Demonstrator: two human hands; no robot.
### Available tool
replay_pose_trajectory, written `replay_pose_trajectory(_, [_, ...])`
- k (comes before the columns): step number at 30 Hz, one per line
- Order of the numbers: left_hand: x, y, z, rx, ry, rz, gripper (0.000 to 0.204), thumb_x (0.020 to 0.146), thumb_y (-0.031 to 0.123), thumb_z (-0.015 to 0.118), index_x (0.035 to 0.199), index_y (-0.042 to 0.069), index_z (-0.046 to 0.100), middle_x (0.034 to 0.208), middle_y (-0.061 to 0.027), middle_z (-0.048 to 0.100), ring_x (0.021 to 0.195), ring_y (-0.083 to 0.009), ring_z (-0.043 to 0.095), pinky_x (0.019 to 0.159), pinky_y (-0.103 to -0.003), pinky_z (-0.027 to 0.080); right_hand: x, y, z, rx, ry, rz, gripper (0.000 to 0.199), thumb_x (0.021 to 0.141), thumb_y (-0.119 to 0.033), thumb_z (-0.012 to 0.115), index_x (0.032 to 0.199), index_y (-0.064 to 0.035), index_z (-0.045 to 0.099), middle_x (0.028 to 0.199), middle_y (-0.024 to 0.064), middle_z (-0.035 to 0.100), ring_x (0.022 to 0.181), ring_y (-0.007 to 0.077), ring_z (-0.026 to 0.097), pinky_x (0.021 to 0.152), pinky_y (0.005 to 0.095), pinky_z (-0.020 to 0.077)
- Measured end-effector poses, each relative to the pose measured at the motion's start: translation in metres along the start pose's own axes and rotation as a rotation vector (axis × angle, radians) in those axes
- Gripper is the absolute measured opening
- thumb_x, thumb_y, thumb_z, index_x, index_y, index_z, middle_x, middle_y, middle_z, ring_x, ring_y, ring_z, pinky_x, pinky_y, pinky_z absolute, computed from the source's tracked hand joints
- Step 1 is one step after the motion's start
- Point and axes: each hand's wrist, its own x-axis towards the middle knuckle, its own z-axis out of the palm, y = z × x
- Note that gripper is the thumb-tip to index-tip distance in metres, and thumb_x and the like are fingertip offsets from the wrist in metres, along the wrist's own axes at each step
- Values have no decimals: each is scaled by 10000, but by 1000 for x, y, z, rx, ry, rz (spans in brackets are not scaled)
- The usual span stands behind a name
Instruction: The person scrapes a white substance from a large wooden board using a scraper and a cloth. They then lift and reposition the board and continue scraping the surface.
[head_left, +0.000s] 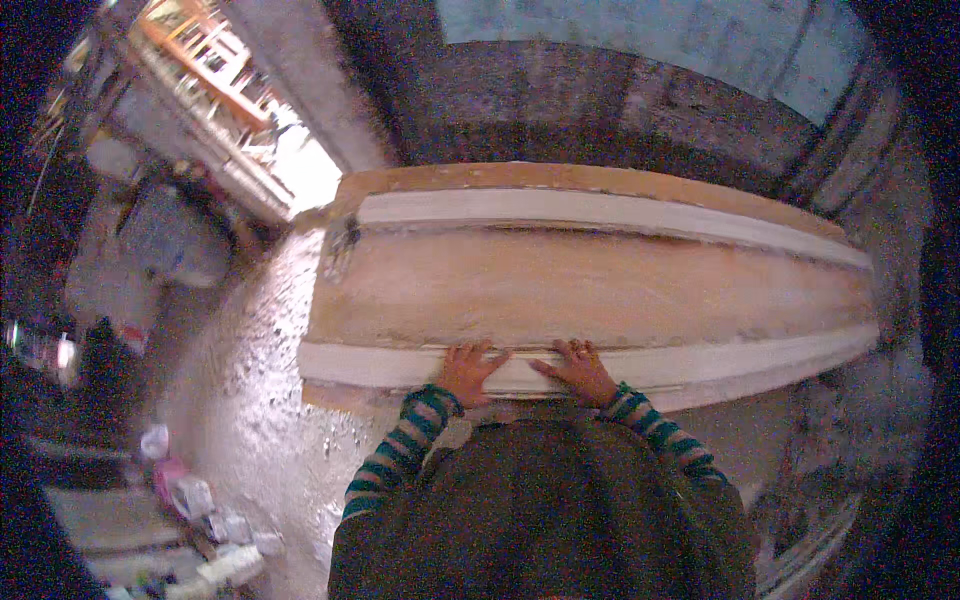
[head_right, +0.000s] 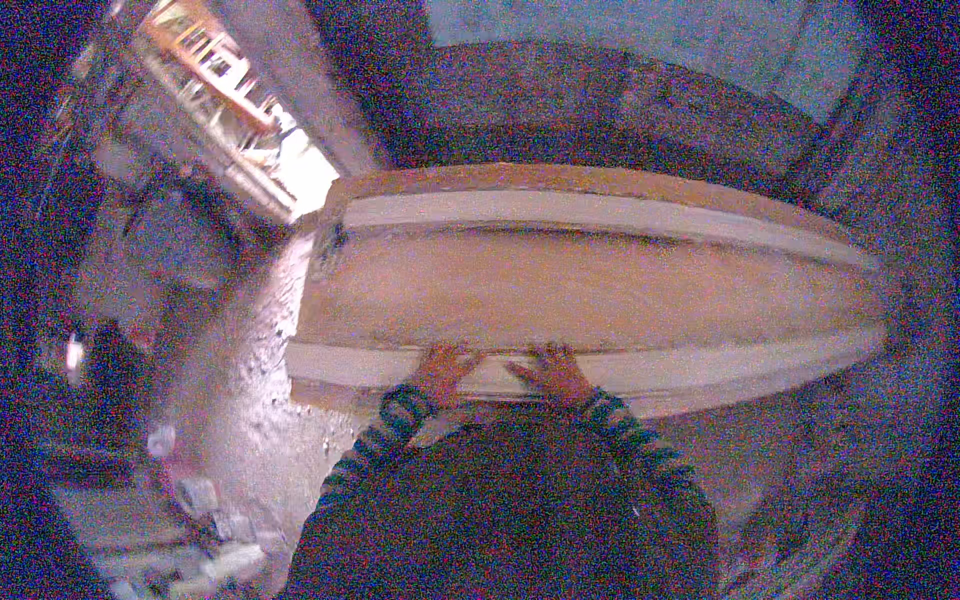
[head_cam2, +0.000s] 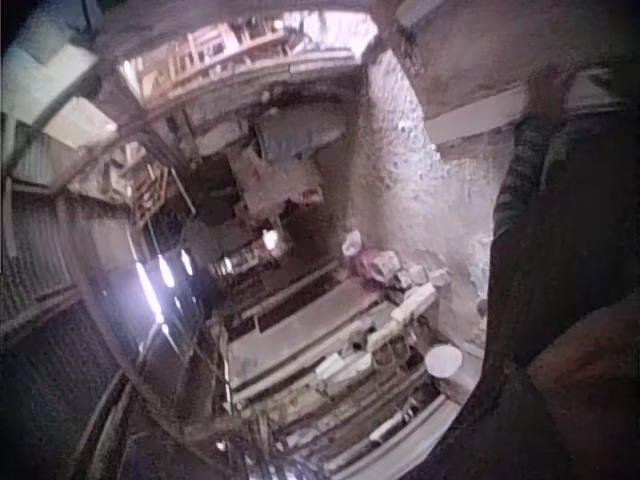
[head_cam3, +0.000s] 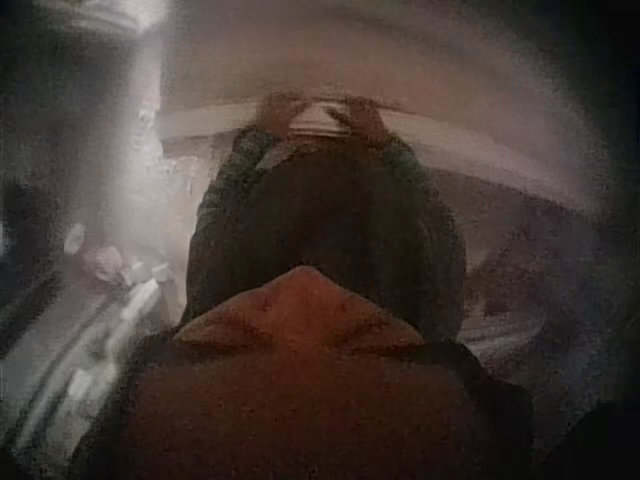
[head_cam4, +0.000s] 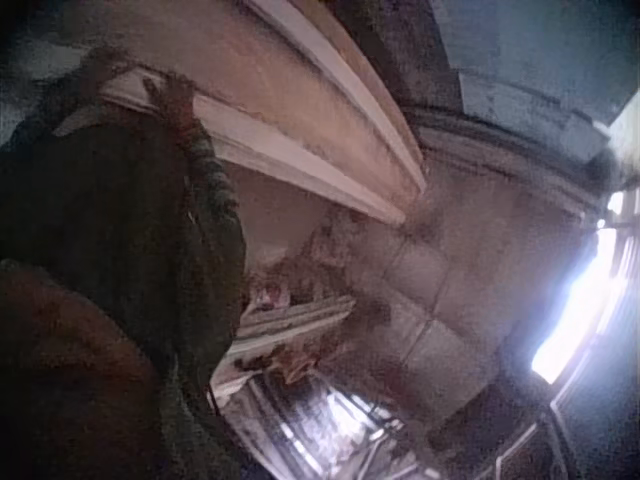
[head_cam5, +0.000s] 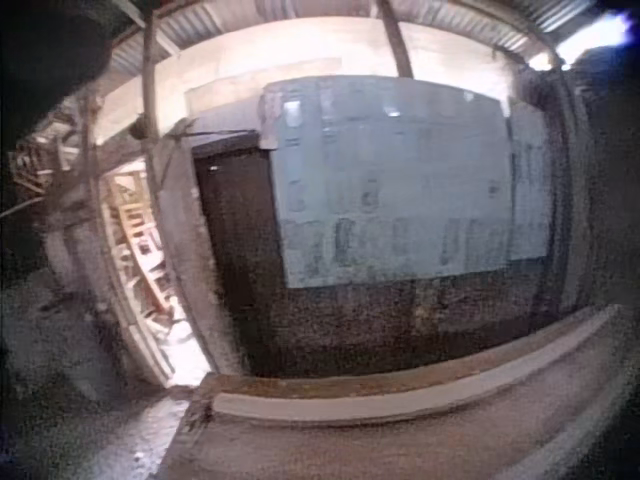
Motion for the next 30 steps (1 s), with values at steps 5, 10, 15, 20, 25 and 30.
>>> replay_pose_trajectory(5, [11,14,-28,27,-203,-90,1032,617,605,747,1472,289,262,1427,-196,356,1293,-382,369,1052,-633,197,1,-5,-25,72,-203,106,993,675,-388,752,1485,-378,177,1516,182,215,1338,467,274,1028,661,262])
replay_pose_trajectory(10, [44,17,-32,-75,-221,-66,1141,590,650,750,1494,227,198,1478,-191,280,1371,-368,256,1075,-645,119,-32,18,-43,113,-191,299,1036,677,-467,762,1495,-345,139,1529,168,189,1373,458,218,1041,679,222])
replay_pose_trajectory(15, [124,52,-27,-221,-216,80,1135,614,655,734,1498,210,179,1489,-187,258,1377,-381,235,1063,-649,166,-105,81,-83,243,-146,569,972,728,-572,686,1497,-303,156,1519,147,229,1367,437,243,1041,680,210])
replay_pose_trajectory(20, [189,130,2,-308,-253,229,1065,676,610,717,1500,212,173,1497,-182,242,1383,-386,221,1053,-664,184,-190,151,-81,251,-61,719,912,753,-594,654,1485,-269,219,1492,133,292,1353,416,277,1035,677,218])
replay_pose_trajectory(25, [261,170,27,-318,-165,134,1050,691,575,722,1502,214,162,1505,-158,237,1384,-382,225,1046,-685,171,-258,258,-80,377,-53,689,827,793,-530,653,1471,-247,273,1447,128,382,1328,355,355,1025,649,265])
replay_pose_trajectory(30, [354,123,11,-159,58,-193,1056,672,441,788,1498,282,150,1538,-124,185,1417,-353,160,1057,-681,164,-268,392,-54,413,35,440,834,774,-437,705,1467,-251,281,1447,130,390,1302,350,398,1001,624,315])
